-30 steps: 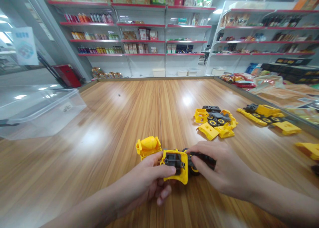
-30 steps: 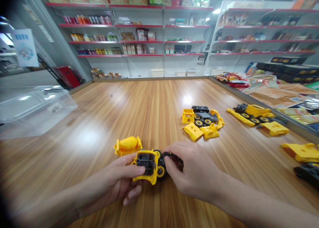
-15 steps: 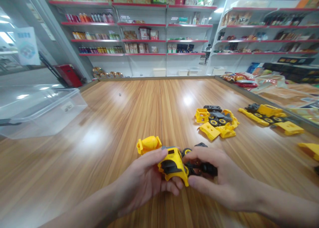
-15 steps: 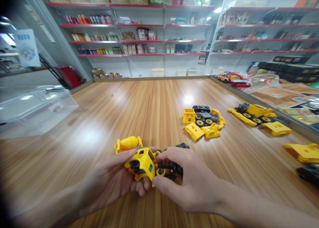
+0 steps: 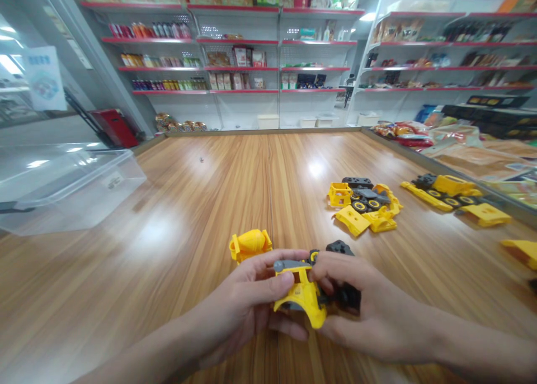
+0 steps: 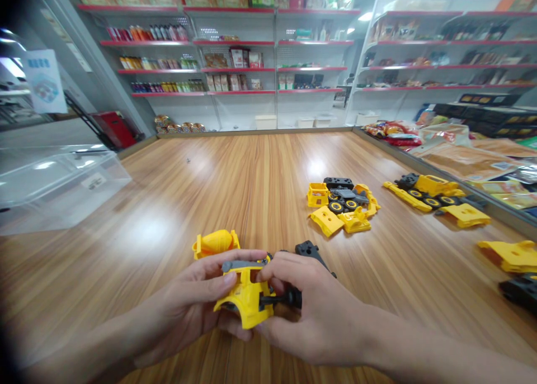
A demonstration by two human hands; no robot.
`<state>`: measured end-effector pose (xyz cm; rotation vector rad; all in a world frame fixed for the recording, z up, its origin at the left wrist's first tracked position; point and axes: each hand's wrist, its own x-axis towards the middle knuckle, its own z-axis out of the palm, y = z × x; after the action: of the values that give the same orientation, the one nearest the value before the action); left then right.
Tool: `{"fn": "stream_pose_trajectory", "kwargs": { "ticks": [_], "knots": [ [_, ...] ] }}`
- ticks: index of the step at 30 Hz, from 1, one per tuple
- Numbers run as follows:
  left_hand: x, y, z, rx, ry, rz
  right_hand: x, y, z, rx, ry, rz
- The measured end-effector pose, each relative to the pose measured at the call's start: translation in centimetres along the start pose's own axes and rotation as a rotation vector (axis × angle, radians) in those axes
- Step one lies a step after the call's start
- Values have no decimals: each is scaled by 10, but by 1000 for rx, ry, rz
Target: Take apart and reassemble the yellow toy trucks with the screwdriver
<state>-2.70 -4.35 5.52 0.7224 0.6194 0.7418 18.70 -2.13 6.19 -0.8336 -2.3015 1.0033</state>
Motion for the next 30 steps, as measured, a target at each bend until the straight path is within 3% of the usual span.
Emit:
{"fn": "stream_pose_trajectory", "kwargs": {
  "ticks": [7, 13, 17, 25, 30],
  "knots": [
    [0, 3, 0, -47, 29, 26, -7, 3, 3, 4, 97, -18],
    [-2, 3, 0, -161, 11, 88, -4, 10, 10, 74, 198, 164],
    [-4, 2, 0, -191, -56, 114, 1, 10, 8, 146, 163, 225],
    [-5, 0, -2, -182, -117, 171, 2, 6, 4, 215, 155, 141],
    [-2, 4, -5, -166, -28, 261, 0, 2, -10, 151, 48, 123]
  ]
}}
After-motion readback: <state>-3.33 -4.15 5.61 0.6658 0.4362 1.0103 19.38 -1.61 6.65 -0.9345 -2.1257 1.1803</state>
